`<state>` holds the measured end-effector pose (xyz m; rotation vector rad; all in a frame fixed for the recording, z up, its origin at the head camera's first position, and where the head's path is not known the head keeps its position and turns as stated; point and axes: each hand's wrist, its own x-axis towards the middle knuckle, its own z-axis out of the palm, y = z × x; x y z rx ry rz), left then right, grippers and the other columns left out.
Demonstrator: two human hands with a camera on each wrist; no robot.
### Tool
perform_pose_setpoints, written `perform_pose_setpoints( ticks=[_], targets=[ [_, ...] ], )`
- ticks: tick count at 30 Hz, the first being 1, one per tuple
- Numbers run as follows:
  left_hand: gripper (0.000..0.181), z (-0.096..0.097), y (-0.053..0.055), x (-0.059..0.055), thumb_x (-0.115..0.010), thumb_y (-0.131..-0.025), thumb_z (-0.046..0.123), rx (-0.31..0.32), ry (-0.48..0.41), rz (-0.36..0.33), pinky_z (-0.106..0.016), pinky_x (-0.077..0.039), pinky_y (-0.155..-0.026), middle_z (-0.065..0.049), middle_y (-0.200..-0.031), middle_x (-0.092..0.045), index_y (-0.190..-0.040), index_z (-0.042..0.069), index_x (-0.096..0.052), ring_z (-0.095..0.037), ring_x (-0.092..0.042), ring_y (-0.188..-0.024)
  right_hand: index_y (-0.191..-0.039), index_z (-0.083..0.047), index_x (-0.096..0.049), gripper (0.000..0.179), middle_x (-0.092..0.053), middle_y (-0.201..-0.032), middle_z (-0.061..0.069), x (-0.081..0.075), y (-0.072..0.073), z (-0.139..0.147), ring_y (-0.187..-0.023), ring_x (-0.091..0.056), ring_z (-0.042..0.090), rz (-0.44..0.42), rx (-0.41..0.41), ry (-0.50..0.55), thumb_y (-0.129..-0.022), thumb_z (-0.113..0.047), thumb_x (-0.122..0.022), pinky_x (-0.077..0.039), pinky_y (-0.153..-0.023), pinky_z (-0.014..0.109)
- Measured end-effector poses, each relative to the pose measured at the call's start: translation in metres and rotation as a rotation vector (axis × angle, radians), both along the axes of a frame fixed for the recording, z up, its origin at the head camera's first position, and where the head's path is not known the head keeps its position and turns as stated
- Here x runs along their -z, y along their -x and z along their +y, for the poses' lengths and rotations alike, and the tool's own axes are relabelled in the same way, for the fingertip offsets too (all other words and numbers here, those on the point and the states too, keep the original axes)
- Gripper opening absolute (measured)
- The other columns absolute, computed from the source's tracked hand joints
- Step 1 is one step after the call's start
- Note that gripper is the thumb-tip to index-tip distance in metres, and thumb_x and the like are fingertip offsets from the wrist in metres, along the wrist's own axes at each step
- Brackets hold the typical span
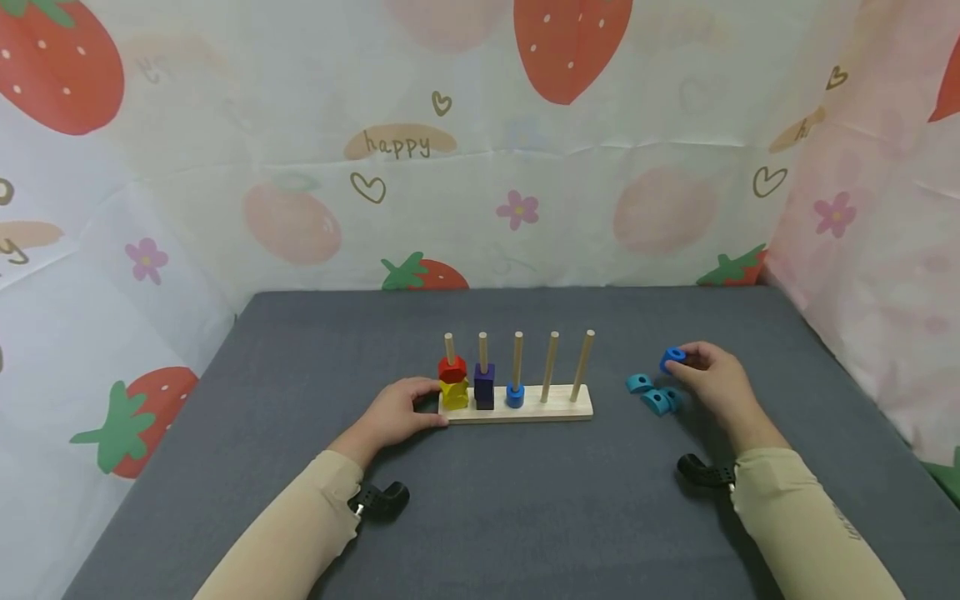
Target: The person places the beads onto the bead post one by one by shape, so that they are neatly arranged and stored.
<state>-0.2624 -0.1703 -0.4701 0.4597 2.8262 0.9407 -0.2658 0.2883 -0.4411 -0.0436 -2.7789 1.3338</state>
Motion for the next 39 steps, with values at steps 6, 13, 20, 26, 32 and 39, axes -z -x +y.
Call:
perform_pose_setpoints(
  ticks=[6,13,20,26,32,39],
  targets=[
    [0.057,0.000,0.001,0.001,-0.074,-0.075,0.037,0.001,0.005,0.000,-0.043,-0.038,-0.099,-0.003,-0.124,-0.056,-0.124,0.013,-0.058,-0.023,-0.049,-0.116,-0.117,-0.002,-0.053,0.052,-0.058,-0.110,0.015,-0.028,-0.003,-0.015,-0.094,-0.053,0.014,0.038,-0.030,0.030,-0.087,-0.045,-0.055,-0.044,-0.083,0.038],
    [0.057,-0.001,0.003,0.003,-0.074,-0.074,0.038,0.002,0.010,0.000,-0.043,-0.038,-0.099,-0.003,-0.125,-0.056,-0.124,0.014,-0.058,-0.023,-0.049,-0.116,-0.116,-0.005,-0.055,0.049,-0.059,-0.108,0.010,-0.056,-0.003,-0.034,-0.089,-0.055,0.003,0.091,-0.067,0.057,-0.085,-0.043,-0.059,-0.045,-0.083,0.033],
    [0.056,-0.001,0.002,0.002,-0.075,-0.074,0.037,0.007,0.003,0.005,-0.044,-0.038,-0.099,-0.002,-0.124,-0.056,-0.123,0.015,-0.058,-0.023,-0.050,-0.116,-0.115,-0.004,-0.055,0.044,-0.061,-0.102,0.003,-0.080,-0.005,-0.059,-0.089,-0.057,0.004,0.153,-0.139,0.135,-0.086,-0.037,-0.061,-0.047,-0.080,0.020],
    [0.055,-0.002,0.002,0.002,-0.075,-0.074,0.036,0.019,0.004,0.017,-0.044,-0.037,-0.100,-0.002,-0.123,-0.057,-0.123,0.015,-0.059,-0.023,-0.049,-0.116,-0.115,-0.002,-0.055,0.039,-0.059,-0.103,0.005,-0.096,-0.009,-0.084,-0.090,-0.058,0.005,0.183,-0.216,0.199,-0.087,-0.029,-0.061,-0.046,-0.080,0.017],
    [0.055,-0.002,0.002,0.002,-0.075,-0.074,0.035,0.021,0.007,0.027,-0.043,-0.038,-0.099,-0.002,-0.123,-0.057,-0.123,0.015,-0.059,-0.023,-0.050,-0.115,-0.117,-0.002,-0.054,0.038,-0.058,-0.107,0.007,-0.105,-0.011,-0.109,-0.094,-0.058,0.007,0.167,-0.273,0.271,-0.087,-0.025,-0.062,-0.047,-0.084,0.022],
    [0.055,-0.001,0.001,0.002,-0.075,-0.074,0.035,0.018,0.006,0.026,-0.043,-0.039,-0.099,-0.003,-0.123,-0.057,-0.123,0.014,-0.059,-0.023,-0.050,-0.115,-0.114,-0.002,-0.055,0.035,-0.058,-0.104,0.009,-0.110,-0.008,-0.132,-0.093,-0.059,0.019,0.162,-0.343,0.341,-0.086,-0.021,-0.064,-0.048,-0.081,0.023]
  ],
)
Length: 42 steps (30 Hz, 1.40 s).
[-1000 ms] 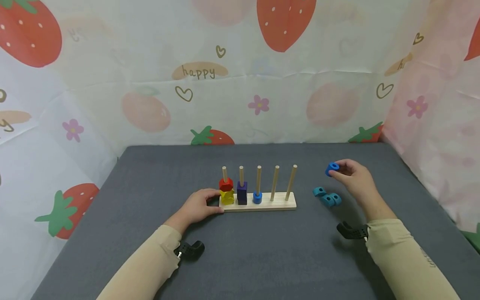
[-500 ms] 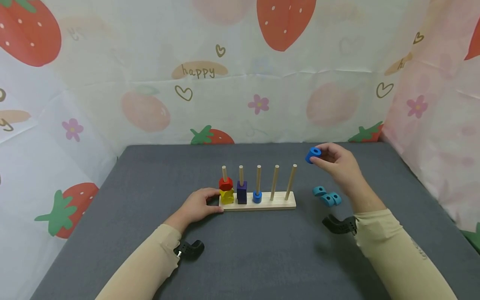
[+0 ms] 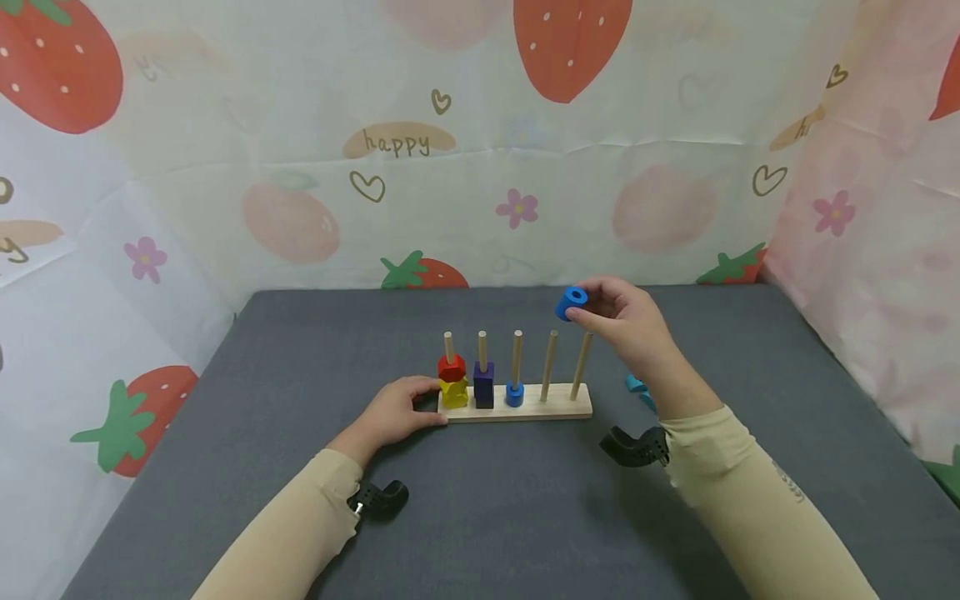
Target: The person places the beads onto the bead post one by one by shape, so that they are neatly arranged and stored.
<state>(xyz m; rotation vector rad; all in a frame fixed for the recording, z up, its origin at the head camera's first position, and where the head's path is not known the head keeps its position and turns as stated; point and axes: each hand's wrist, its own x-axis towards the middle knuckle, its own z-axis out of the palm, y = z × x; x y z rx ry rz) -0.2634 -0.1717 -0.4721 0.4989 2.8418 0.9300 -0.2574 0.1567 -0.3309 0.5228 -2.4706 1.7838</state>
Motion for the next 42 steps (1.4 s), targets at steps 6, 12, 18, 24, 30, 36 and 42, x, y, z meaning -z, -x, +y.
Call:
perform_pose_setpoints(
  ticks=[6,12,18,24,30,36,42],
  targets=[
    [0.056,0.000,0.000,0.000,-0.075,-0.074,0.035,-0.004,0.005,-0.003,-0.042,-0.039,-0.099,-0.003,-0.124,-0.057,-0.123,0.014,-0.059,-0.023,-0.050,-0.116,-0.113,-0.003,-0.056,0.033,-0.059,-0.103,0.009,-0.002,0.000,-0.017,-0.093,-0.059,0.021,0.005,-0.056,0.001,-0.086,-0.019,-0.065,-0.049,-0.081,0.027],
    [0.055,0.000,0.000,0.001,-0.075,-0.074,0.034,-0.006,0.000,0.001,-0.042,-0.038,-0.099,-0.003,-0.124,-0.056,-0.123,0.014,-0.059,-0.023,-0.049,-0.116,-0.110,-0.006,-0.058,0.030,-0.059,-0.102,0.008,0.002,0.001,-0.034,-0.093,-0.059,0.022,-0.010,-0.104,-0.003,-0.085,-0.021,-0.065,-0.049,-0.082,0.031],
    [0.056,0.000,0.000,0.000,-0.075,-0.074,0.035,-0.001,-0.006,0.007,-0.042,-0.039,-0.098,-0.003,-0.124,-0.057,-0.123,0.014,-0.059,-0.023,-0.049,-0.116,-0.106,-0.009,-0.059,0.026,-0.061,-0.098,0.006,0.010,0.002,-0.043,-0.090,-0.059,0.020,-0.008,-0.112,-0.025,-0.085,-0.021,-0.066,-0.049,-0.080,0.031],
    [0.056,0.001,0.000,0.000,-0.075,-0.074,0.034,0.001,-0.006,0.005,-0.042,-0.038,-0.099,-0.003,-0.124,-0.056,-0.123,0.014,-0.059,-0.023,-0.049,-0.116,-0.104,-0.010,-0.059,0.023,-0.062,-0.097,0.006,0.014,0.003,-0.047,-0.089,-0.060,0.017,-0.021,-0.093,-0.043,-0.084,-0.020,-0.066,-0.050,-0.080,0.032],
    [0.056,0.001,0.000,-0.001,-0.075,-0.074,0.034,0.002,-0.008,0.003,-0.042,-0.038,-0.099,-0.003,-0.124,-0.056,-0.123,0.013,-0.058,-0.023,-0.049,-0.117,-0.104,-0.013,-0.060,0.023,-0.062,-0.098,0.005,0.018,0.003,-0.050,-0.090,-0.060,0.017,-0.039,-0.076,-0.072,-0.084,-0.021,-0.066,-0.050,-0.081,0.033],
    [0.055,0.001,0.000,-0.001,-0.075,-0.074,0.034,0.005,-0.009,0.004,-0.041,-0.039,-0.099,-0.003,-0.124,-0.056,-0.123,0.013,-0.059,-0.023,-0.049,-0.117,-0.104,-0.015,-0.060,0.023,-0.062,-0.096,0.002,0.025,0.002,-0.053,-0.088,-0.060,0.020,-0.054,-0.035,-0.104,-0.084,-0.023,-0.067,-0.050,-0.080,0.034],
    [0.055,0.001,0.000,-0.001,-0.075,-0.074,0.033,0.003,-0.009,0.003,-0.041,-0.039,-0.099,-0.003,-0.124,-0.056,-0.123,0.013,-0.059,-0.023,-0.049,-0.117,-0.105,-0.016,-0.060,0.024,-0.062,-0.097,0.000,0.035,0.000,-0.056,-0.088,-0.058,0.019,-0.102,0.031,-0.101,-0.084,-0.027,-0.066,-0.050,-0.079,0.033]
  ],
)
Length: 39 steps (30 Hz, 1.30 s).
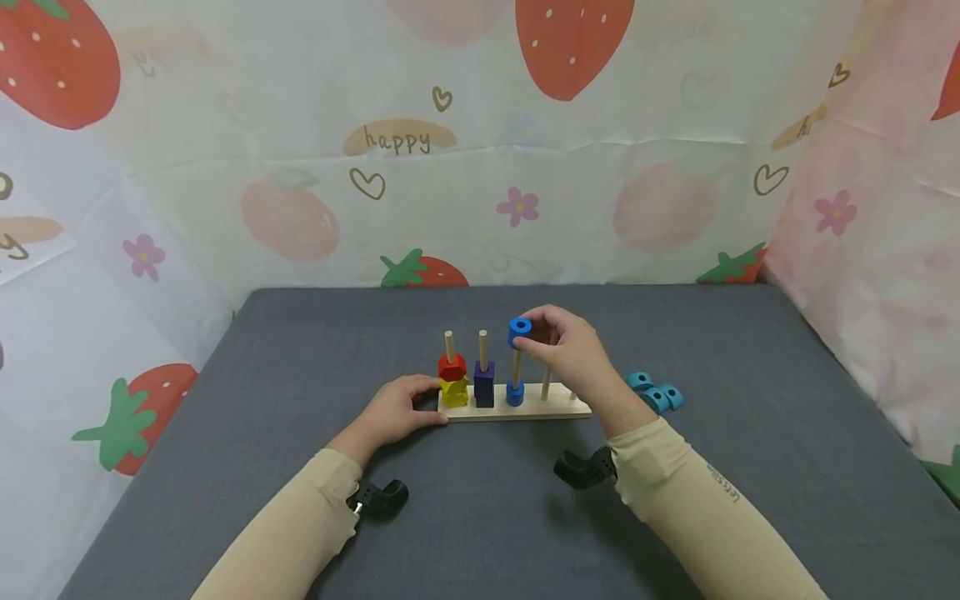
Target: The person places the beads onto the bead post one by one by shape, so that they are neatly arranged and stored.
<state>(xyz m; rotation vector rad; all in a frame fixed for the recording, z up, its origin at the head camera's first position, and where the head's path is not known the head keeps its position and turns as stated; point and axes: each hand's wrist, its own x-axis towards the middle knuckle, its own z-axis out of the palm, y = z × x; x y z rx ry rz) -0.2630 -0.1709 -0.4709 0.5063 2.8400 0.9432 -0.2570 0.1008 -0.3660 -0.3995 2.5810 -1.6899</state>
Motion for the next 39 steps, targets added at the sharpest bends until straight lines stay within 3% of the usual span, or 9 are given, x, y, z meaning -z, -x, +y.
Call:
perform_pose_setpoints(
  ticks=[14,21,39],
  targets=[
    [0.056,0.001,0.001,0.001,-0.075,-0.074,0.034,0.002,0.005,0.004,-0.041,-0.039,-0.099,-0.003,-0.124,-0.057,-0.122,0.013,-0.059,-0.023,-0.049,-0.117,-0.112,-0.013,-0.055,0.033,-0.057,-0.102,0.005,0.015,-0.003,-0.006,-0.093,-0.057,0.020,0.002,0.079,0.097,-0.082,-0.017,-0.069,-0.050,-0.082,0.035],
    [0.056,0.000,0.002,0.003,-0.075,-0.074,0.036,0.008,0.004,0.007,-0.041,-0.038,-0.099,-0.003,-0.124,-0.057,-0.123,0.013,-0.059,-0.022,-0.049,-0.117,-0.119,-0.011,-0.050,0.042,-0.055,-0.107,0.009,0.020,-0.004,-0.006,-0.096,-0.056,0.023,-0.035,0.074,0.164,-0.081,-0.010,-0.069,-0.049,-0.085,0.036],
    [0.056,-0.001,0.002,0.002,-0.075,-0.074,0.035,0.005,0.002,0.005,-0.042,-0.037,-0.100,-0.003,-0.124,-0.057,-0.123,0.013,-0.059,-0.023,-0.049,-0.118,-0.106,-0.007,-0.057,0.030,-0.060,-0.103,0.009,0.045,-0.005,-0.011,-0.094,-0.056,0.022,-0.176,0.166,0.176,-0.080,-0.013,-0.071,-0.048,-0.084,0.036]
  ],
)
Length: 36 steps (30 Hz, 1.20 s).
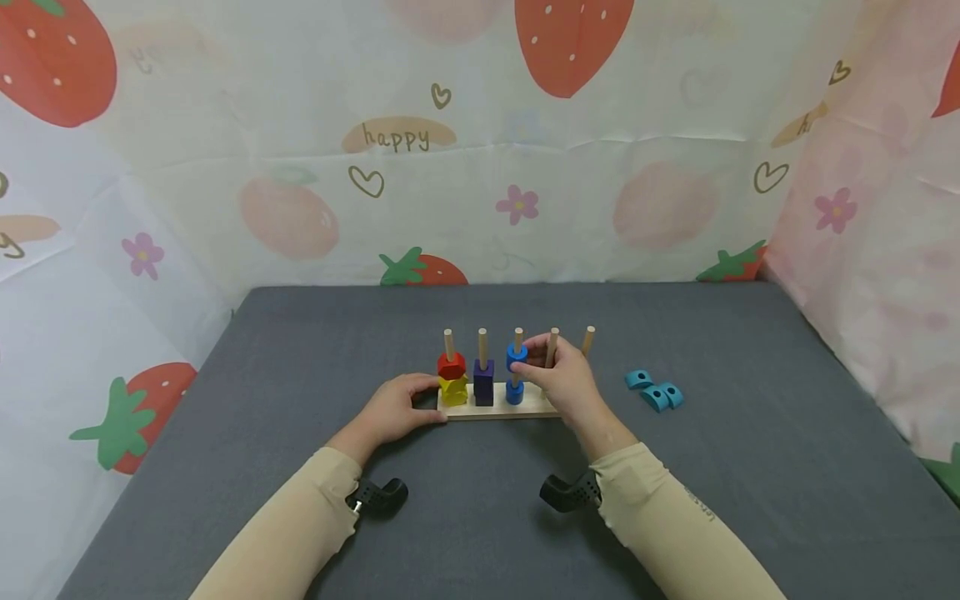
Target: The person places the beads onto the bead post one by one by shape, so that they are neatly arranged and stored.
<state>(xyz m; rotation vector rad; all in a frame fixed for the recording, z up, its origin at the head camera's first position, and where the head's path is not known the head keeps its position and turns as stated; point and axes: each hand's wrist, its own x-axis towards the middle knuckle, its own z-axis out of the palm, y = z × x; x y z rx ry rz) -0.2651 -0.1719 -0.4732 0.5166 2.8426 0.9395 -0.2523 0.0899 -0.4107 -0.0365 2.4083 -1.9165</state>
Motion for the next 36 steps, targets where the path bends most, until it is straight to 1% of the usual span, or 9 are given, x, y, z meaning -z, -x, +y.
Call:
perform_pose_setpoints(
  ticks=[6,14,19,25,28,31,36],
  targets=[
    [0.056,0.000,-0.001,-0.001,-0.075,-0.074,0.035,0.002,-0.003,-0.006,-0.044,-0.037,-0.100,-0.004,-0.124,-0.057,-0.123,0.012,-0.059,-0.024,-0.049,-0.117,-0.105,-0.006,-0.058,0.029,-0.060,-0.103,0.010,0.015,-0.001,-0.001,-0.096,-0.056,0.024,-0.009,0.010,0.006,-0.079,-0.010,-0.071,-0.045,-0.085,0.039],
    [0.057,0.000,0.000,-0.002,-0.075,-0.074,0.035,0.006,0.008,-0.004,-0.043,-0.037,-0.100,-0.004,-0.124,-0.057,-0.124,0.012,-0.058,-0.024,-0.049,-0.117,-0.104,-0.006,-0.058,0.027,-0.060,-0.105,0.010,0.027,0.000,0.000,-0.100,-0.055,0.023,-0.018,0.001,0.019,-0.079,-0.006,-0.070,-0.044,-0.089,0.040],
    [0.057,0.000,-0.001,-0.002,-0.074,-0.075,0.036,0.001,0.006,-0.010,-0.044,-0.036,-0.100,-0.004,-0.124,-0.056,-0.124,0.012,-0.058,-0.024,-0.048,-0.118,-0.104,-0.005,-0.058,0.027,-0.060,-0.104,0.010,0.032,-0.001,0.001,-0.097,-0.056,0.023,-0.030,-0.008,0.020,-0.079,-0.004,-0.069,-0.046,-0.088,0.039],
    [0.057,0.000,-0.001,-0.001,-0.074,-0.074,0.037,-0.007,0.007,-0.017,-0.044,-0.036,-0.101,-0.004,-0.124,-0.056,-0.124,0.013,-0.058,-0.024,-0.048,-0.118,-0.102,-0.003,-0.058,0.028,-0.060,-0.100,0.011,0.041,0.000,0.001,-0.091,-0.059,0.021,-0.029,-0.008,0.028,-0.078,0.000,-0.070,-0.049,-0.083,0.035],
    [0.058,0.000,-0.001,0.000,-0.074,-0.074,0.037,-0.008,0.006,-0.020,-0.044,-0.036,-0.100,-0.004,-0.124,-0.056,-0.124,0.013,-0.058,-0.024,-0.048,-0.118,-0.102,-0.003,-0.057,0.028,-0.060,-0.099,0.011,0.043,0.000,0.001,-0.090,-0.059,0.020,-0.027,-0.008,0.025,-0.077,0.001,-0.070,-0.049,-0.082,0.034],
    [0.058,0.000,-0.001,-0.001,-0.074,-0.074,0.038,-0.006,0.003,-0.020,-0.045,-0.036,-0.100,-0.004,-0.124,-0.056,-0.124,0.013,-0.058,-0.024,-0.048,-0.118,-0.105,-0.004,-0.057,0.030,-0.060,-0.102,0.011,0.043,0.000,0.002,-0.091,-0.059,0.021,-0.019,-0.013,0.018,-0.078,0.000,-0.069,-0.049,-0.083,0.035],
    [0.058,0.000,-0.001,-0.001,-0.074,-0.074,0.038,-0.007,0.002,-0.020,-0.044,-0.035,-0.101,-0.004,-0.124,-0.056,-0.124,0.013,-0.058,-0.024,-0.047,-0.118,-0.119,-0.005,-0.055,0.042,-0.060,-0.113,0.013,0.042,-0.005,0.006,-0.101,-0.060,0.027,0.008,-0.036,0.012,-0.080,-0.001,-0.068,-0.047,-0.089,0.040]
  ],
)
